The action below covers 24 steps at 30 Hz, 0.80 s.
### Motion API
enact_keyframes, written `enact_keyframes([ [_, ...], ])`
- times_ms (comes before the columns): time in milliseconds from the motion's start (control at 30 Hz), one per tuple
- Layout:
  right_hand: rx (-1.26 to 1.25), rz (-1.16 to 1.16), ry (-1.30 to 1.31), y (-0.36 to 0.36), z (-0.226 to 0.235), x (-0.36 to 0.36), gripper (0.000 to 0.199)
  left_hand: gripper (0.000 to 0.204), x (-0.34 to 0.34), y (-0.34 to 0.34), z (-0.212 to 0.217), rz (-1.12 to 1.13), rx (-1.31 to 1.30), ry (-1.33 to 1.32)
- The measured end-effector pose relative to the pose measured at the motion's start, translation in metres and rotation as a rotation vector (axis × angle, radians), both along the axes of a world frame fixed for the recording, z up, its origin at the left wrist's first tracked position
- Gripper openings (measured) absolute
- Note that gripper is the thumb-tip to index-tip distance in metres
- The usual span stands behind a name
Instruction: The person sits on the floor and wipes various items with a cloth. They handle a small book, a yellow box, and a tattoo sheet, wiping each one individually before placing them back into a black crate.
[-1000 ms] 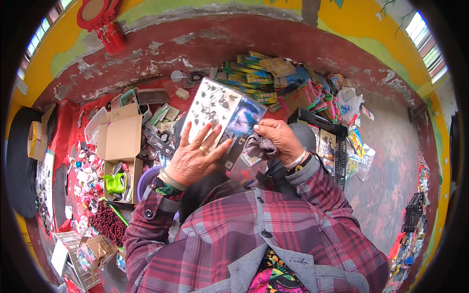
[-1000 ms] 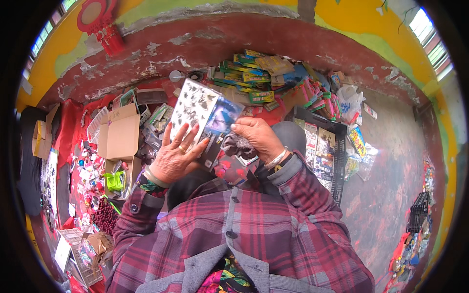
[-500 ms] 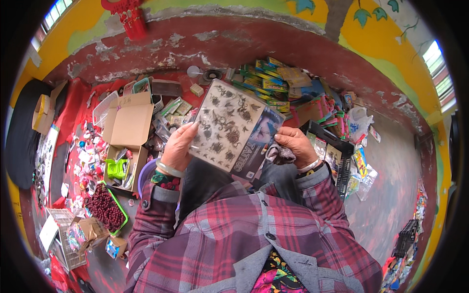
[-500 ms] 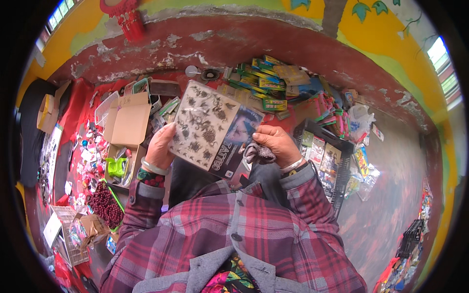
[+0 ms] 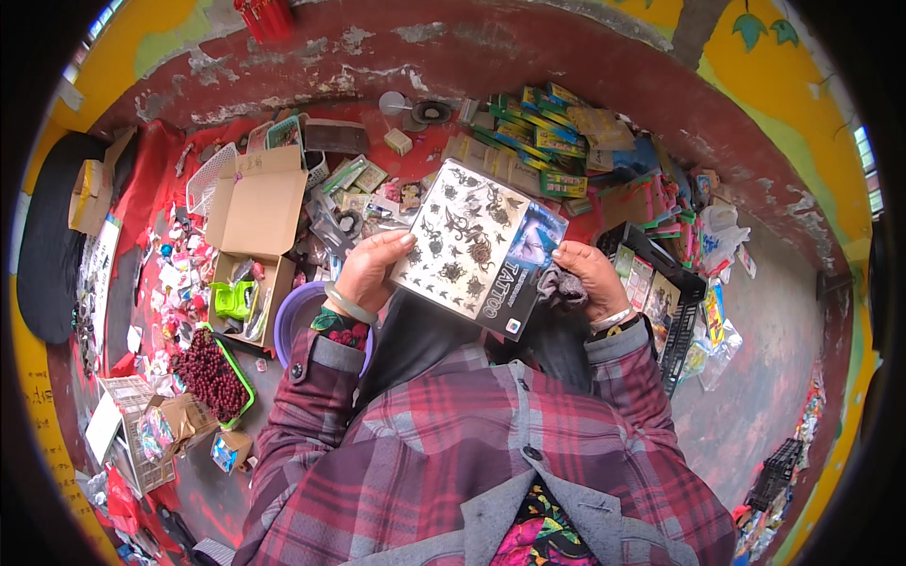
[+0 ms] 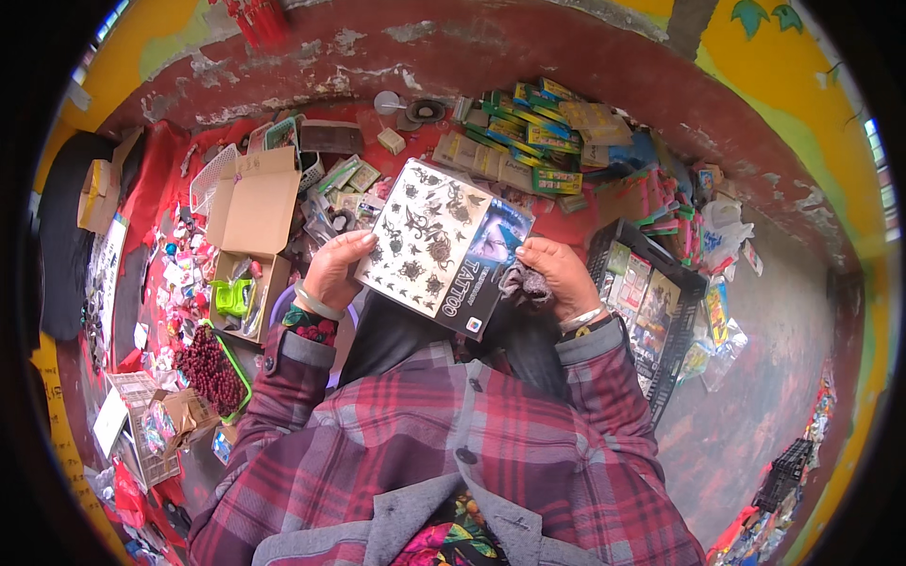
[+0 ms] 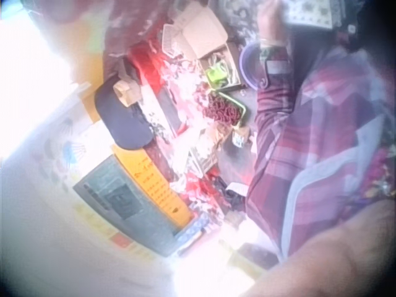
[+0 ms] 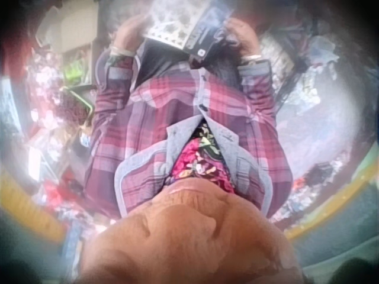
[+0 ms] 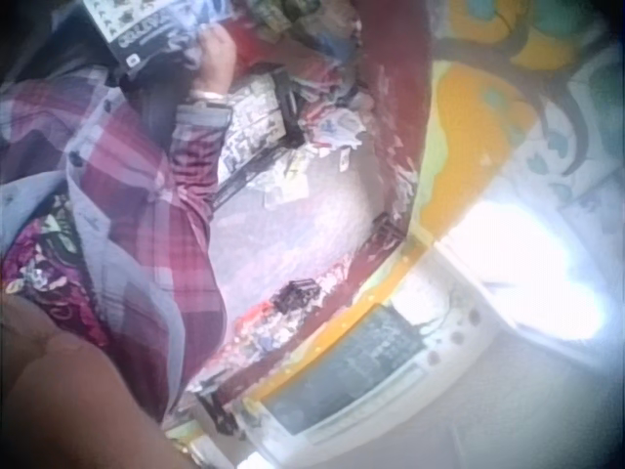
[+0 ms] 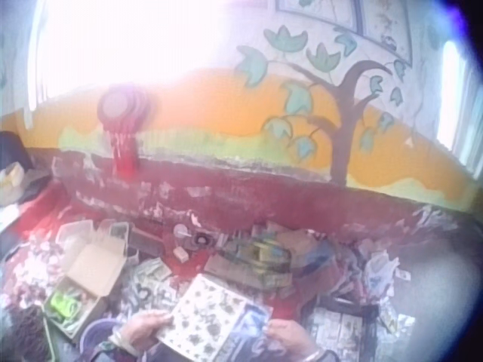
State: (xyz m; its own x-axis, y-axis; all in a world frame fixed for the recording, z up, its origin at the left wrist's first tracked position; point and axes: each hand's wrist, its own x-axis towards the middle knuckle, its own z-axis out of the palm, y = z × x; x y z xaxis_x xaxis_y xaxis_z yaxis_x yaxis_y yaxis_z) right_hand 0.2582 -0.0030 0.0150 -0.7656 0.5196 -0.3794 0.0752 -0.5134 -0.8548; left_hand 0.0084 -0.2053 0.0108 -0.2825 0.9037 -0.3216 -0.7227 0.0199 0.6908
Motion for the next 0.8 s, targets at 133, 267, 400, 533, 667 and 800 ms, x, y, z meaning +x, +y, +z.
enact_keyframes([
  [133,-0.034,-0.01,-0.043,0.003,-0.008,0.001,0.007,0.025,-0.003,0.003,-0.017,0.006,-0.001,-0.032],
  [267,-0.05,-0.022,-0.032,0.007,-0.012,0.003,0.007,0.027,-0.005,0.006,-0.016,-0.044,0.011,-0.099],
  [400,-0.063,-0.046,-0.023,0.008,-0.014,0.002,0.007,0.029,-0.005,0.002,-0.012,-0.057,-0.012,-0.11],
  [533,-0.076,-0.03,-0.011,0.01,-0.02,-0.001,0.008,0.03,-0.006,-0.005,-0.013,-0.067,-0.027,-0.085],
  [667,-0.002,-0.115,-0.023,0.005,-0.012,-0.009,0.015,0.031,-0.001,-0.008,-0.002,-0.036,-0.073,-0.029],
  [800,1.129,-0.104,-0.337,-0.012,0.03,-0.01,0.032,0.031,0.001,-0.006,0.013,0.019,-0.039,0.041],
])
